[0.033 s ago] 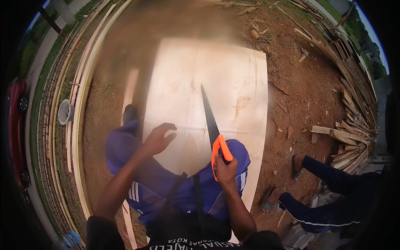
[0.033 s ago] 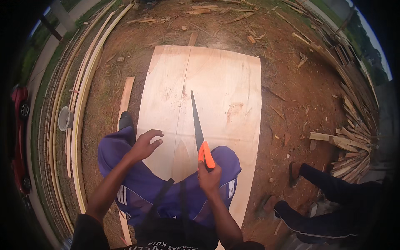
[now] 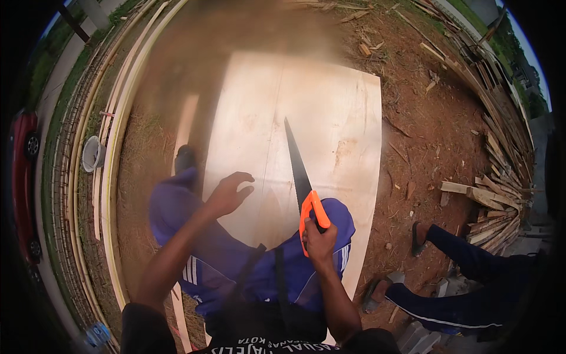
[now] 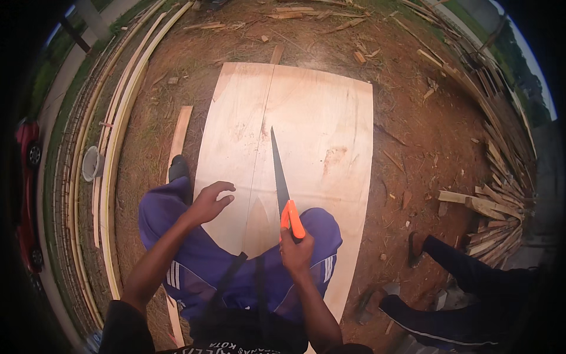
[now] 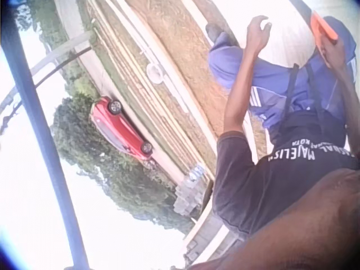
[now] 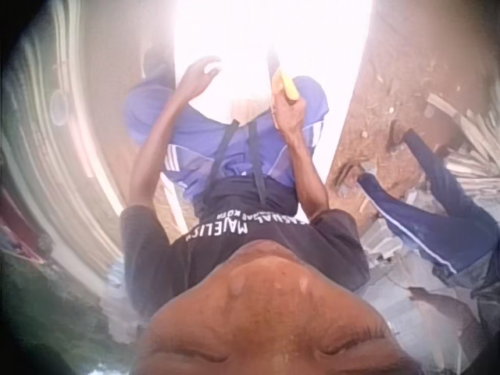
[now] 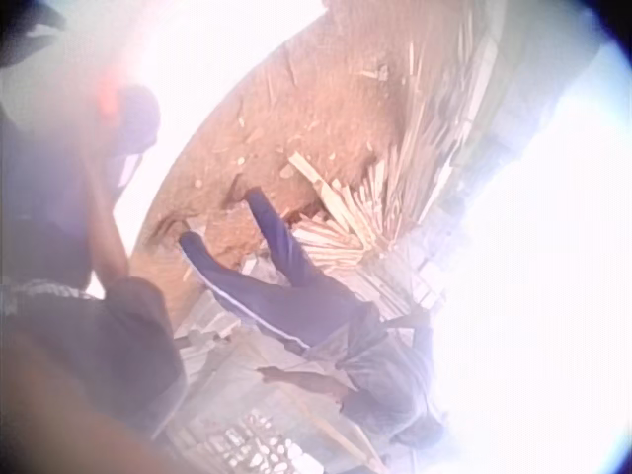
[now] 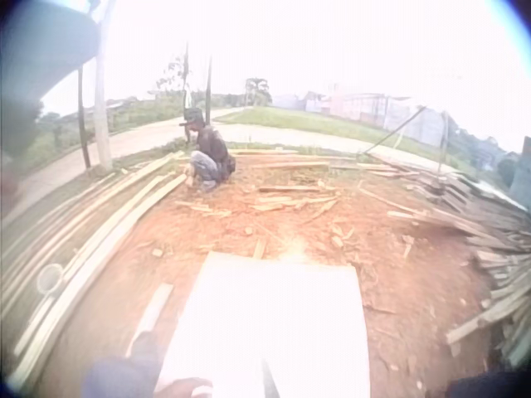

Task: The person uses a hand saw to cut a large sheet of plywood placed on the ground. They hold the plywood with one hand and saw with the other, periodically repositioning the sheet and inspecting the saw blade.

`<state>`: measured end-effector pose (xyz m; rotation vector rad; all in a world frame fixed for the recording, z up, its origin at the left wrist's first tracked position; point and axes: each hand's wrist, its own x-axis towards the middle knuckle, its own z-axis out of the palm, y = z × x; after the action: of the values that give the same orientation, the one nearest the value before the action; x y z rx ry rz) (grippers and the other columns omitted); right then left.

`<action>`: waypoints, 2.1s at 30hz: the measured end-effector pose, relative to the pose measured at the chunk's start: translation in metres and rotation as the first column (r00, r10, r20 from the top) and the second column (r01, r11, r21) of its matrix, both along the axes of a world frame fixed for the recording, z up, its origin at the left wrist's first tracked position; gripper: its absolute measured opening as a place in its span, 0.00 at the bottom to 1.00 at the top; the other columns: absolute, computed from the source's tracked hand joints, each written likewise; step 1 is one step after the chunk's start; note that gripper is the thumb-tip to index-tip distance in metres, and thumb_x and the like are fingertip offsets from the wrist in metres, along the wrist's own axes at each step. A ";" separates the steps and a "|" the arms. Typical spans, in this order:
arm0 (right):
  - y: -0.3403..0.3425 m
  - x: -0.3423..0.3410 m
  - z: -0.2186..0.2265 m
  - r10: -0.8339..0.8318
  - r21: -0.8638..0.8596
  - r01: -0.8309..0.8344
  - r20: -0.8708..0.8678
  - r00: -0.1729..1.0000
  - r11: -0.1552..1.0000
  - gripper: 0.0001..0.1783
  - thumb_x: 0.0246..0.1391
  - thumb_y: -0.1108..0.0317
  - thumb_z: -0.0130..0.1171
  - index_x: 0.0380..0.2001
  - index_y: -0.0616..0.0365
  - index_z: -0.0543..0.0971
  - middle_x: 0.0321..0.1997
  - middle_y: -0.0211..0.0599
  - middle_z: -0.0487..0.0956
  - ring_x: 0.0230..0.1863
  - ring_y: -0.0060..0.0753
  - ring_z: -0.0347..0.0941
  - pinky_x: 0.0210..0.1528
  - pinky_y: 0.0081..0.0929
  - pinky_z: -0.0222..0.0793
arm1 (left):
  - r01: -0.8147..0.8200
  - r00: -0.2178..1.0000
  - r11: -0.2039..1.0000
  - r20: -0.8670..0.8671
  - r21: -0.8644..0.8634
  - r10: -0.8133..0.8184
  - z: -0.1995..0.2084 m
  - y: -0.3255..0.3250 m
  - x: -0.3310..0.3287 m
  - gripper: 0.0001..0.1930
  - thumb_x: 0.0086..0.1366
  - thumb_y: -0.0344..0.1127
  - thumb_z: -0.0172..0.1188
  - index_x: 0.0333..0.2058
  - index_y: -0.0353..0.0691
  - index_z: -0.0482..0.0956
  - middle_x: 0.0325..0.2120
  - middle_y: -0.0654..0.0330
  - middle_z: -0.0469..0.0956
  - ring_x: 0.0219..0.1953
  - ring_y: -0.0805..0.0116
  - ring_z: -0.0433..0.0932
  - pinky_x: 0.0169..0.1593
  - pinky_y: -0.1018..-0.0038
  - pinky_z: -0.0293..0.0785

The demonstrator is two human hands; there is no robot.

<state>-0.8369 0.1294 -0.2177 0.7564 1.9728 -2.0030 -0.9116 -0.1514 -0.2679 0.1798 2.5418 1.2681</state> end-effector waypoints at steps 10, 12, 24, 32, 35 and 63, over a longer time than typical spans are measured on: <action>-0.041 -0.033 -0.003 0.019 0.020 -0.020 0.059 0.998 1.000 0.12 0.65 0.70 0.59 0.27 0.60 0.74 0.20 0.26 0.72 0.18 0.15 0.66 0.20 0.23 0.61 | -0.021 0.992 0.999 0.127 0.039 0.016 -0.013 0.002 -0.053 0.18 0.71 0.42 0.62 0.53 0.37 0.80 0.54 0.48 0.80 0.56 0.49 0.78 0.60 0.59 0.73; -0.049 -0.037 -0.007 0.016 0.061 -0.019 0.051 0.999 0.998 0.11 0.66 0.70 0.59 0.27 0.60 0.74 0.20 0.26 0.73 0.18 0.15 0.66 0.21 0.23 0.62 | -0.002 0.996 1.000 0.092 -0.013 0.003 -0.016 -0.008 -0.069 0.18 0.72 0.43 0.62 0.53 0.37 0.80 0.54 0.48 0.80 0.57 0.49 0.78 0.60 0.58 0.73; -0.085 -0.038 -0.002 -0.126 0.083 0.118 0.096 0.987 0.989 0.12 0.65 0.71 0.60 0.26 0.63 0.75 0.18 0.27 0.72 0.17 0.18 0.67 0.21 0.23 0.65 | -0.164 0.962 0.946 0.169 -0.279 0.216 -0.127 -0.080 -0.168 0.36 0.64 0.48 0.67 0.64 0.31 0.70 0.60 0.38 0.75 0.63 0.43 0.74 0.65 0.58 0.72; -0.113 -0.037 -0.007 -0.043 0.248 0.034 0.030 0.999 0.968 0.15 0.64 0.73 0.60 0.22 0.61 0.72 0.15 0.28 0.71 0.16 0.18 0.67 0.21 0.24 0.64 | -0.596 0.755 0.709 0.040 -0.377 0.655 -0.228 -0.079 -0.125 0.51 0.48 0.49 0.83 0.61 0.21 0.66 0.57 0.36 0.77 0.60 0.45 0.78 0.62 0.58 0.74; -0.126 -0.054 0.010 -0.107 0.199 0.086 0.101 0.989 0.976 0.14 0.64 0.73 0.59 0.22 0.61 0.73 0.16 0.28 0.71 0.17 0.18 0.67 0.21 0.24 0.64 | -0.561 0.707 0.763 0.293 -0.321 0.643 -0.239 -0.110 -0.124 0.52 0.45 0.52 0.84 0.59 0.21 0.68 0.55 0.37 0.78 0.58 0.45 0.79 0.61 0.58 0.75; -0.125 -0.224 -0.104 -0.144 0.166 0.124 0.114 0.983 0.978 0.10 0.57 0.69 0.57 0.25 0.63 0.74 0.18 0.30 0.71 0.19 0.24 0.68 0.25 0.29 0.67 | 0.033 0.949 0.872 0.289 -0.489 0.126 -0.147 0.052 -0.069 0.67 0.51 0.68 0.73 0.79 0.50 0.41 0.79 0.43 0.28 0.79 0.33 0.25 0.68 0.18 0.33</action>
<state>-1.0613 0.0041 -0.3213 1.0511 2.0747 -1.8338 -0.9803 -0.0994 -0.4148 -0.1836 2.4945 0.5650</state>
